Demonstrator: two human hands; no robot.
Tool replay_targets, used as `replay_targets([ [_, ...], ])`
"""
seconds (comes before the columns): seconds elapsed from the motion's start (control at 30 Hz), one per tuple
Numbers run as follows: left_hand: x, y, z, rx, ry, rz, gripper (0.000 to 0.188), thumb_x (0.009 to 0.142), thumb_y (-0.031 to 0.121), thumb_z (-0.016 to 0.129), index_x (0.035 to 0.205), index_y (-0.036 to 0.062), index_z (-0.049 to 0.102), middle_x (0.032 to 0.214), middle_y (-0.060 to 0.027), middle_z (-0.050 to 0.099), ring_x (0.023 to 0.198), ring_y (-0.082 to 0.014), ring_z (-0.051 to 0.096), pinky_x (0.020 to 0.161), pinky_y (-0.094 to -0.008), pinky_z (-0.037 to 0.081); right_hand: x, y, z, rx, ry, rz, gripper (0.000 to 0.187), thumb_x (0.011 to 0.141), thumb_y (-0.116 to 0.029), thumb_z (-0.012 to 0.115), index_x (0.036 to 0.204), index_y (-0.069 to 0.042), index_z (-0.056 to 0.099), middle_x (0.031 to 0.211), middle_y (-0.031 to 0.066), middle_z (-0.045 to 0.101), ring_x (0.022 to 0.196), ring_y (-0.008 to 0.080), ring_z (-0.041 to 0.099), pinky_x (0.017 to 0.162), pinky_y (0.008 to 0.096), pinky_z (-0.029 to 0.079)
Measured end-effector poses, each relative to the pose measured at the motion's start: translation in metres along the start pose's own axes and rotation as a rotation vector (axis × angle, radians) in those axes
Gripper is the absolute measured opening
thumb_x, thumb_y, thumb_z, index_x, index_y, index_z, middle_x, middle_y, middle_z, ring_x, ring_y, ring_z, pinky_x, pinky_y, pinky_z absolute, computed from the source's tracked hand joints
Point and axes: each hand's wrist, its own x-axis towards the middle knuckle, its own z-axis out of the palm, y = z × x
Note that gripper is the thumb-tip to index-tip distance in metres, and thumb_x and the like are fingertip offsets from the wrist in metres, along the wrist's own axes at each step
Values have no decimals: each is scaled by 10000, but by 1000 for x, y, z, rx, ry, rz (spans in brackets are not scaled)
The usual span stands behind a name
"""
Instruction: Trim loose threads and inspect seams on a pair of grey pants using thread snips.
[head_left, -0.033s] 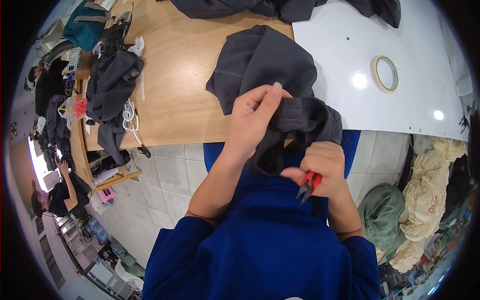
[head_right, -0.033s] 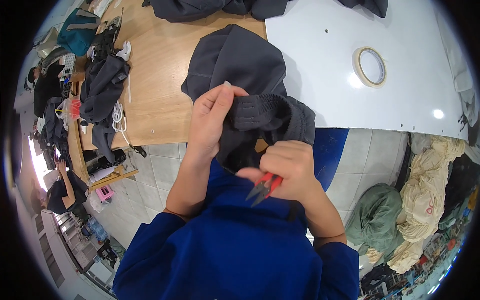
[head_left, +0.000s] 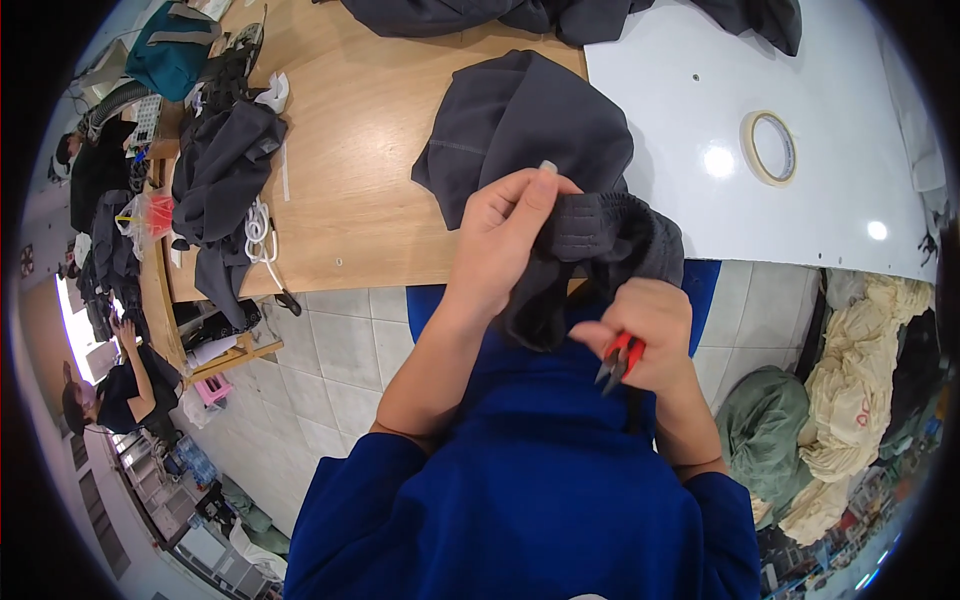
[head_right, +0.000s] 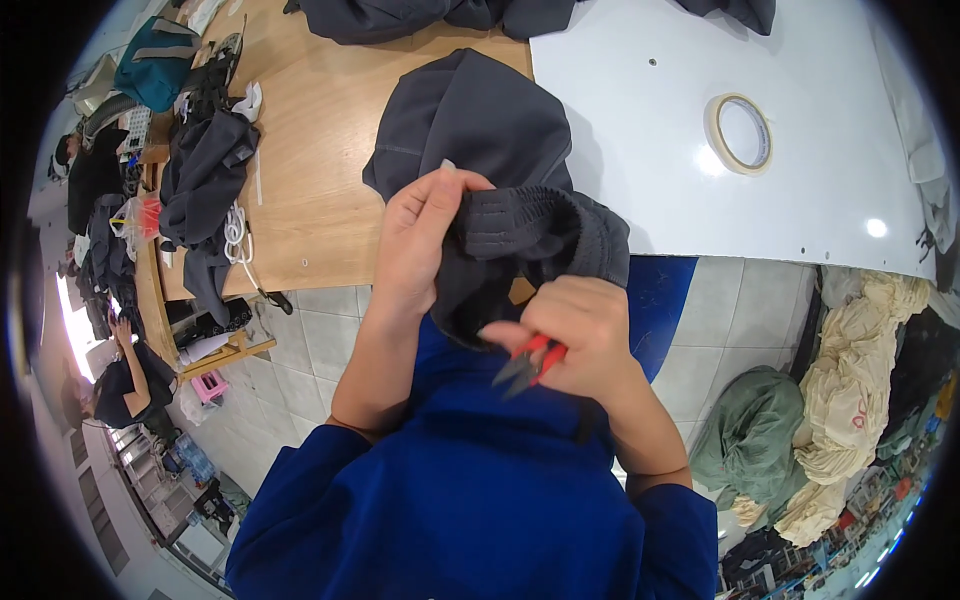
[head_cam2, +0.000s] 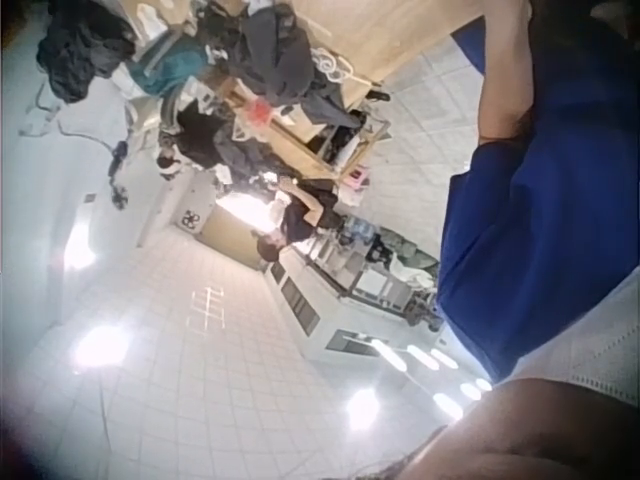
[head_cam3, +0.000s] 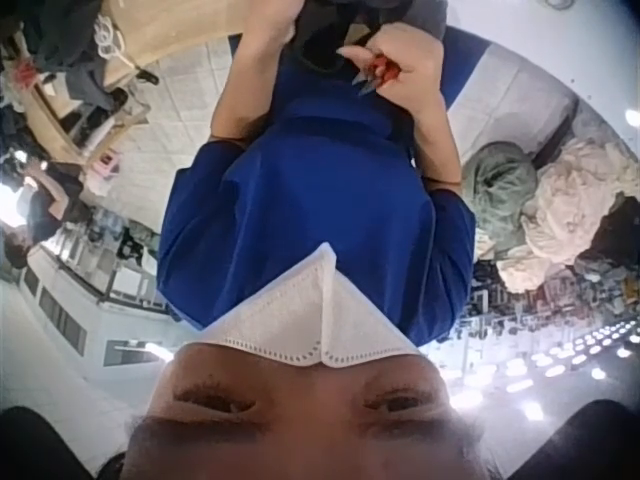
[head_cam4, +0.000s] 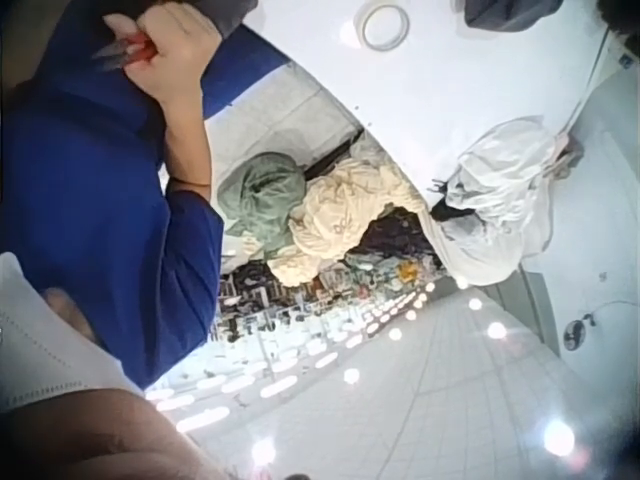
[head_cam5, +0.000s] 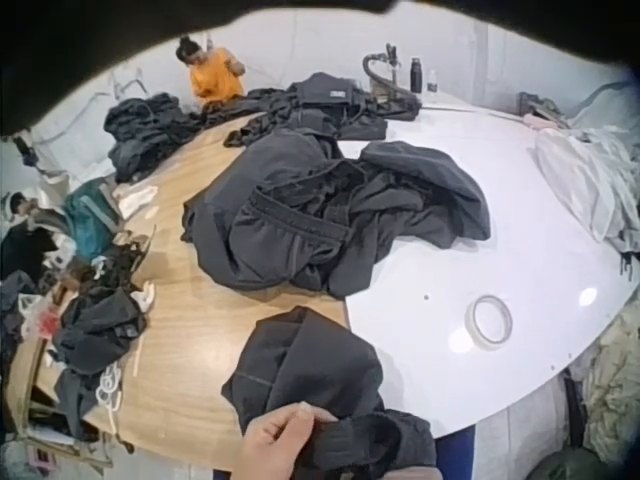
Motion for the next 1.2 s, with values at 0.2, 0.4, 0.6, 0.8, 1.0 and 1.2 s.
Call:
replay_targets([
  [0.2,19,27,-49,-139,148,126,165,923,162,543,971,15,602,886,-41,633,809,-85,589,727,-200,469,19,9,8,-373,269,208,416,708,-29,652,1112,-126,642,1027,76,592,849,257,521,722,324,429],
  [0.4,24,24,-77,-54,130,83,179,923,151,540,1065,44,560,956,-45,631,839,-93,600,723,-219,486,28,22,15,-377,251,268,382,704,-37,641,1070,-144,657,1237,73,515,989,279,474,822,341,412],
  [0.6,-2,24,-80,139,252,22,184,916,167,547,1068,64,541,972,-35,612,820,-80,586,700,-223,476,32,21,17,-389,258,270,347,702,-23,637,1034,-120,660,1250,74,507,1012,285,455,864,337,383],
  [0.8,-55,-1,-84,595,-159,-106,235,893,120,578,1101,14,551,922,-32,612,816,-73,565,689,-207,455,31,10,20,-479,253,222,301,729,-38,652,1018,-121,662,1215,77,522,987,275,460,851,330,375],
  [1.0,-48,-3,-66,56,24,-169,237,920,91,532,1142,10,547,971,-36,630,877,-82,597,717,-229,506,33,-2,31,-2,216,308,243,701,-80,711,938,-77,657,749,92,622,651,242,587,596,286,457],
  [1.2,-39,-7,-39,-260,50,5,260,944,151,498,1179,43,527,1038,-41,620,909,-113,612,785,-259,513,29,-8,44,74,198,394,196,729,-98,715,909,-42,660,764,113,656,652,228,644,589,275,485],
])
